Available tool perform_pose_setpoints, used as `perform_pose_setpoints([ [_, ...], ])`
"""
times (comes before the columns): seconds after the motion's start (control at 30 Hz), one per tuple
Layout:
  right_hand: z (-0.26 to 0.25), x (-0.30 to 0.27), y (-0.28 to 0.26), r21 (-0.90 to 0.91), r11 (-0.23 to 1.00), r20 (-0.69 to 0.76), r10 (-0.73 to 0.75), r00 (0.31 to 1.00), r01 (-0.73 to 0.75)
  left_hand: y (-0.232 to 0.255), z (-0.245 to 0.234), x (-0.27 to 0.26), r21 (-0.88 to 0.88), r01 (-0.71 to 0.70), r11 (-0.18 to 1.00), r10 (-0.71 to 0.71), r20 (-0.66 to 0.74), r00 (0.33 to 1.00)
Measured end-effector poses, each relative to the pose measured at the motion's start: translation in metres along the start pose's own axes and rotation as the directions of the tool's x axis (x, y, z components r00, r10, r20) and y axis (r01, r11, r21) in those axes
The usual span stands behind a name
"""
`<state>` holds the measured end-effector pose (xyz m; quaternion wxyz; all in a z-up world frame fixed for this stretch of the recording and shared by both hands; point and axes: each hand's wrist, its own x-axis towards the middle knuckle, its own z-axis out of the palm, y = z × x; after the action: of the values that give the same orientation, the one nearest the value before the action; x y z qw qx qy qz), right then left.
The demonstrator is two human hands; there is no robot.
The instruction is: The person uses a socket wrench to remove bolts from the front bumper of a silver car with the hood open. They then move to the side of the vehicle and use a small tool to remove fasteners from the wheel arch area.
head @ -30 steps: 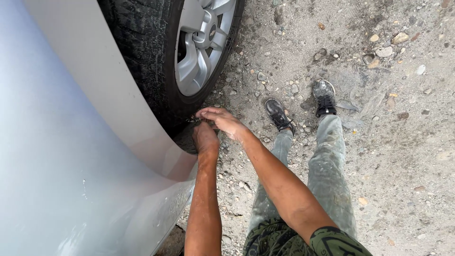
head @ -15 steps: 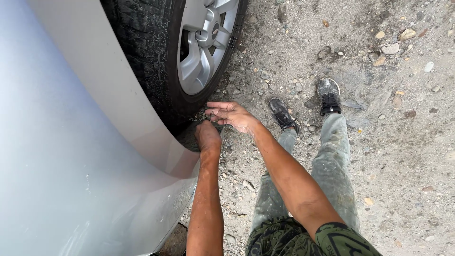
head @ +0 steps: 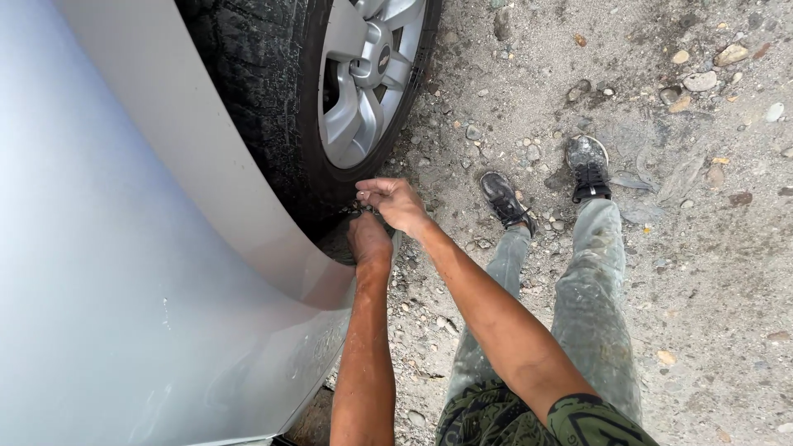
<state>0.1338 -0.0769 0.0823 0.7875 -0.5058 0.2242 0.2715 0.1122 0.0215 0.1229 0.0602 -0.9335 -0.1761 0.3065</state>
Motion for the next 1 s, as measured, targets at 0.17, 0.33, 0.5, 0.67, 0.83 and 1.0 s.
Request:
perform_pose_setpoints([
  [0.17, -0.011, 0.011, 0.007, 0.132, 0.991, 0.223, 0.008, 0.975, -0.038, -0.001, 0.000, 0.001, 0.008, -0.052, 0.999, 0.052, 0.024, 0.998],
  [0.33, -0.019, -0.027, -0.065, -0.409, 0.901, -0.006, 0.154, 0.988, -0.143, 0.001, -0.001, -0.002, -0.004, -0.036, 0.999, 0.036, -0.028, 0.999],
  [0.5, -0.024, 0.010, 0.025, 0.130, 0.982, 0.203, 0.110, 0.973, -0.138, 0.000, 0.002, -0.001, -0.025, -0.011, 1.000, 0.011, 0.001, 1.000],
  [0.67, -0.020, 0.011, 0.067, 0.291, 0.947, 0.304, 0.046, 0.952, -0.138, -0.002, 0.006, 0.002, -0.043, -0.026, 0.999, 0.027, 0.004, 1.000],
  [0.83, -0.003, -0.006, 0.056, 0.334, 0.925, 0.067, 0.167, 0.984, -0.180, 0.013, -0.018, -0.008, -0.023, 0.064, 0.998, -0.064, 0.019, 0.998],
  [1.0, 0.009, -0.001, 0.062, 0.333, 0.935, 0.003, 0.131, 0.991, -0.124, 0.017, -0.025, -0.009, -0.020, 0.114, 0.993, -0.112, 0.056, 0.992],
])
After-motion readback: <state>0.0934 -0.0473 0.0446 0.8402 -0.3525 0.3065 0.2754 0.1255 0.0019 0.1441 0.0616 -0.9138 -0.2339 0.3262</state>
